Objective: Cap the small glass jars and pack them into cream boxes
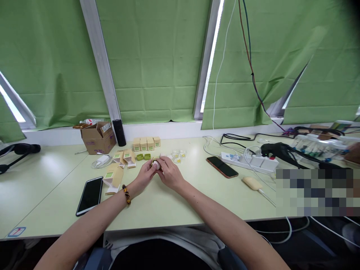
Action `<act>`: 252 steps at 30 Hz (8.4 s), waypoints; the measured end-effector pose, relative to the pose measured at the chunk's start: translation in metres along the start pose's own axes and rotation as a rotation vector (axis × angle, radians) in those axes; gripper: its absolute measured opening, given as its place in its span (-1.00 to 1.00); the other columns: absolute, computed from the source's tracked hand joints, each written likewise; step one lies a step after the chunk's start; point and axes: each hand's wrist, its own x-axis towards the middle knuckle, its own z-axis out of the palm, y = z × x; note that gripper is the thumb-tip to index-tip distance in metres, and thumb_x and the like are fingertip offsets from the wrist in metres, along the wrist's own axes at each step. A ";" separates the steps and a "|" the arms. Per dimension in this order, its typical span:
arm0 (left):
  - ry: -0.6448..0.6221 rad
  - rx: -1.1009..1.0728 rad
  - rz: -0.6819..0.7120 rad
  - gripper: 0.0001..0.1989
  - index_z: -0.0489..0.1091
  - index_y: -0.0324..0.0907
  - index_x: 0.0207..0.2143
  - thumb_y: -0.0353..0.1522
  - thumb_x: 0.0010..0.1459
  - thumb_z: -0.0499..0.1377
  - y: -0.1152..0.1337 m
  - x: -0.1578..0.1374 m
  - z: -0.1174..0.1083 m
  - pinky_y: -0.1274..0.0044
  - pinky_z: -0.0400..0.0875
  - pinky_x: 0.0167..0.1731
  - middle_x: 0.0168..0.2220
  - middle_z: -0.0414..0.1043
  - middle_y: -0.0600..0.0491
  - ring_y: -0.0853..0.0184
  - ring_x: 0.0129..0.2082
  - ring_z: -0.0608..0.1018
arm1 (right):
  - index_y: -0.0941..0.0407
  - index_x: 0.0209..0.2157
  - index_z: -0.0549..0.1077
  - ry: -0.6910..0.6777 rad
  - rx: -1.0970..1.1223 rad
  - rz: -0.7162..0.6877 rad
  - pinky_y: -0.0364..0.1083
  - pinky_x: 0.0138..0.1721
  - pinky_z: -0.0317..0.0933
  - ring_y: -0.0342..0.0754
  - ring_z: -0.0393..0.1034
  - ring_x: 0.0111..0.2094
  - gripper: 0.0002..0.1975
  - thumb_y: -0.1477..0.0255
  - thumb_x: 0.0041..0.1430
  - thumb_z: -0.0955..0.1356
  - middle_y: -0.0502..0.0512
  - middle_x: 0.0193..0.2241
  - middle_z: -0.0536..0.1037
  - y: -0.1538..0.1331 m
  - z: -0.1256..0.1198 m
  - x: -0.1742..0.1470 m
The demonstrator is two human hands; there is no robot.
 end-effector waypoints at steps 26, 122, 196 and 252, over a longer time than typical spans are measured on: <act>-0.008 -0.080 0.015 -0.47 0.48 -0.21 0.12 -0.34 0.10 0.45 0.022 0.002 -0.018 0.40 0.42 0.06 -0.06 0.57 -0.08 0.27 -0.07 0.57 | 0.07 0.27 0.30 0.058 0.063 0.194 0.17 -0.07 0.47 0.25 0.39 0.10 -0.41 0.32 0.26 0.44 0.33 0.09 0.47 0.006 -0.012 0.001; 0.288 0.184 0.189 -0.42 0.43 -0.21 0.08 -0.22 0.04 0.46 0.005 0.019 -0.040 0.38 0.51 -0.10 -0.04 0.55 -0.09 0.26 -0.10 0.56 | 0.04 0.03 0.34 -0.262 1.899 0.679 -0.04 -0.41 0.22 0.02 0.31 -0.44 -0.59 0.16 0.21 0.27 0.03 -0.48 0.41 0.021 -0.059 0.022; 0.059 0.616 0.212 -0.33 0.28 -0.04 0.23 -0.24 0.11 0.43 0.007 0.005 -0.029 0.29 0.41 0.06 0.11 0.47 -0.14 0.11 0.14 0.52 | -0.03 0.13 0.33 -0.146 0.196 0.489 0.03 -0.20 0.38 0.14 0.41 0.02 -0.49 0.21 0.20 0.47 0.16 0.00 0.54 0.012 -0.006 -0.002; 0.095 0.518 0.283 -0.67 0.40 -0.15 -0.02 -0.16 0.26 0.27 0.002 0.009 -0.025 0.40 0.52 -0.09 -0.22 0.48 0.00 0.31 -0.22 0.55 | -0.03 0.22 0.21 -0.193 0.522 0.450 0.05 -0.04 0.39 0.03 0.39 0.00 -0.58 0.27 0.39 0.30 0.12 -0.03 0.47 0.010 -0.005 -0.003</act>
